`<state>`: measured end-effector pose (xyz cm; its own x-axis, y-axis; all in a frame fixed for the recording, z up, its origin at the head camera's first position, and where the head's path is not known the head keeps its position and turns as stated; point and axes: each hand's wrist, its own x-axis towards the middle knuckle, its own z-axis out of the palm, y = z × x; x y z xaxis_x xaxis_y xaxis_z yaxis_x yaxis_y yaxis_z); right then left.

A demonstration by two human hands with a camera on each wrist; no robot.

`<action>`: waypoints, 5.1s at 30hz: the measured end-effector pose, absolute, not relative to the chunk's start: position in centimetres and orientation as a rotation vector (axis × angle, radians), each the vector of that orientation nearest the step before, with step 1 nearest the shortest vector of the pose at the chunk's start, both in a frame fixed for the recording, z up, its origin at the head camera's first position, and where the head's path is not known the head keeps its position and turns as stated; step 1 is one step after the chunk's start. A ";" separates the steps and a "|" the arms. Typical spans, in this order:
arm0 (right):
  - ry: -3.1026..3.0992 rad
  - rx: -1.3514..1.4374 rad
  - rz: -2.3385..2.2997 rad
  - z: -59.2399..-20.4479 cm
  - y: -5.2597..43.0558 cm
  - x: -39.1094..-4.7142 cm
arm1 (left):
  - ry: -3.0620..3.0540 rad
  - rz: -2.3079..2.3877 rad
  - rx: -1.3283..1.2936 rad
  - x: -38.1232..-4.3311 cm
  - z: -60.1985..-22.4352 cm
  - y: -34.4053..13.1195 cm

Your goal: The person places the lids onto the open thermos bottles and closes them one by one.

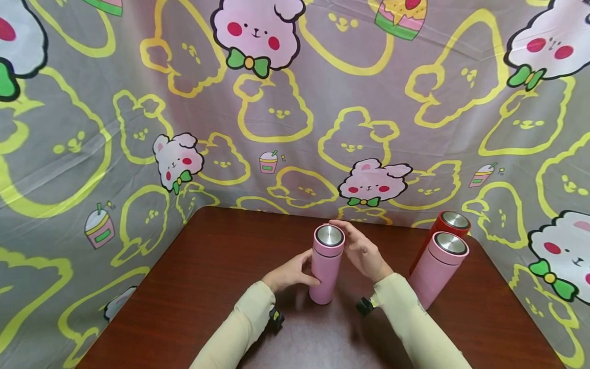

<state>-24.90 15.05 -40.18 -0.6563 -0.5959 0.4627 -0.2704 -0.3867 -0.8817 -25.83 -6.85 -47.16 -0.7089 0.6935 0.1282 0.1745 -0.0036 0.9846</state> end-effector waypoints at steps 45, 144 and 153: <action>1.631 -1.282 -2.071 -40.6 14.6 -25.6 | 1.807 1.748 0.860 -26.1 -47.6 -6.5; 1.345 -1.318 -2.060 -40.3 14.2 -26.6 | 1.744 1.667 0.890 -26.8 -47.7 -6.3; 1.353 -1.321 -2.069 -40.3 14.2 -26.3 | 1.771 1.658 0.871 -26.7 -47.8 -6.2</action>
